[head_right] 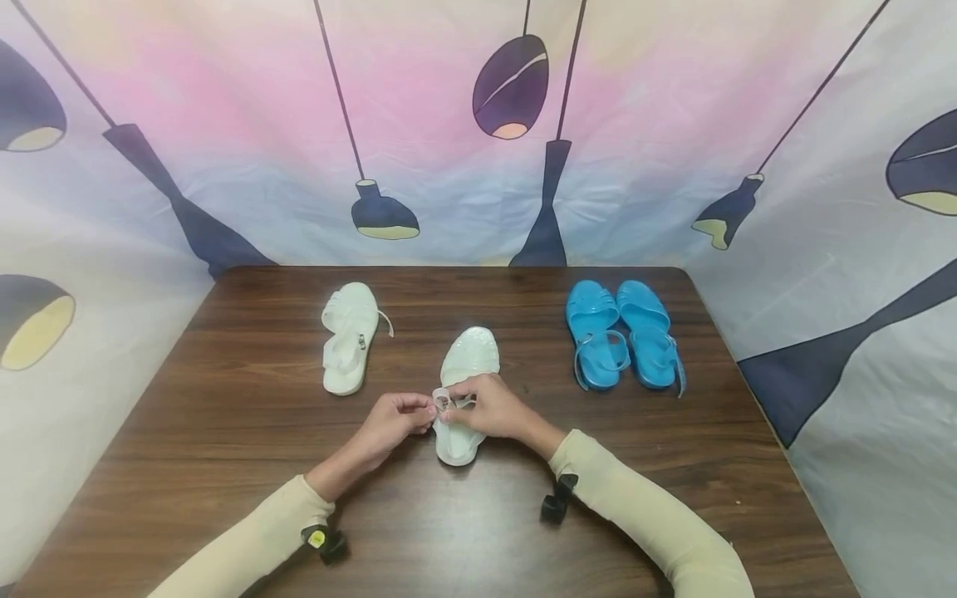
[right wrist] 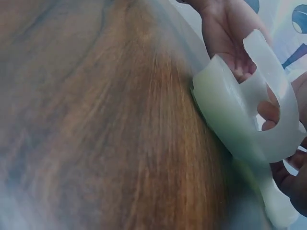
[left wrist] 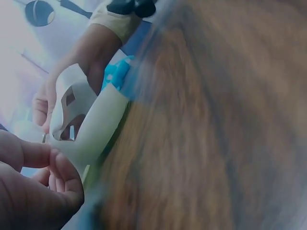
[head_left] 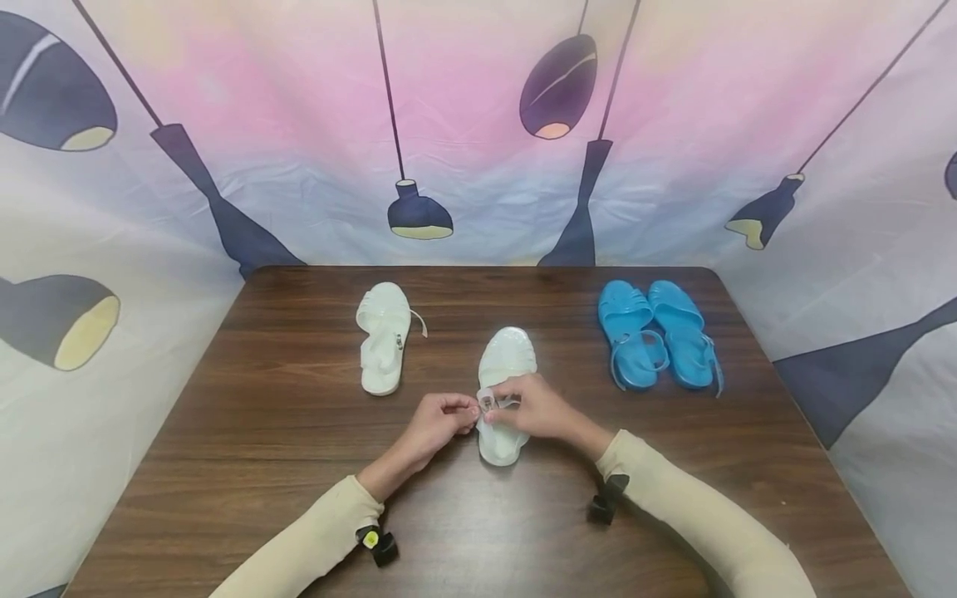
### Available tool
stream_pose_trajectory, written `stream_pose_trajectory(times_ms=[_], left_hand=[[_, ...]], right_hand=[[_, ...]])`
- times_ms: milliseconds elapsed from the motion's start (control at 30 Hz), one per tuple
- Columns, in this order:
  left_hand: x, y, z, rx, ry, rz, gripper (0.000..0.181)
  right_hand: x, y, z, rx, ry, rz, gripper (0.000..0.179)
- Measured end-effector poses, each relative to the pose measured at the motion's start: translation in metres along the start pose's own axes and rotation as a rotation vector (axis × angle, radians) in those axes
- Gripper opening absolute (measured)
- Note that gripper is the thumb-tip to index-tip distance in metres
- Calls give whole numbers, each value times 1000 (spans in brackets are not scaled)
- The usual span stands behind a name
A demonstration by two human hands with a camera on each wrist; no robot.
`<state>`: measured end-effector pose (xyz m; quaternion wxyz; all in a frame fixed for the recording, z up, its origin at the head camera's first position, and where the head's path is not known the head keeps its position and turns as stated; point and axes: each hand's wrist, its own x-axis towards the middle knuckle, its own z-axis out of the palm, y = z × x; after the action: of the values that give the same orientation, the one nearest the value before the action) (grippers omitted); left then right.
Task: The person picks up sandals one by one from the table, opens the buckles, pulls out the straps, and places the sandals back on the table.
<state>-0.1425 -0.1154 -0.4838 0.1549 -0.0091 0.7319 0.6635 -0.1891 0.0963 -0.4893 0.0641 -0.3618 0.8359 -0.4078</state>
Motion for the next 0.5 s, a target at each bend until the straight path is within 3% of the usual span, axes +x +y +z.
stream_pose_trajectory(times_ms=[100,200,367,500], left_hand=[[1,-3,1,-104,-15,-41,22],[2,-5,0,-138,-24,-29,24],[1,-2,-4,-77,-17,49,21],[2,2,-7,34,-16,91,15]], right_hand=[[-1,0,0,-24,3,10,9],[-1,0,0,-40,7,24,12],[1,-2,-1,-22,1,50,12],[2,-2,-1,4,-7,61,13]])
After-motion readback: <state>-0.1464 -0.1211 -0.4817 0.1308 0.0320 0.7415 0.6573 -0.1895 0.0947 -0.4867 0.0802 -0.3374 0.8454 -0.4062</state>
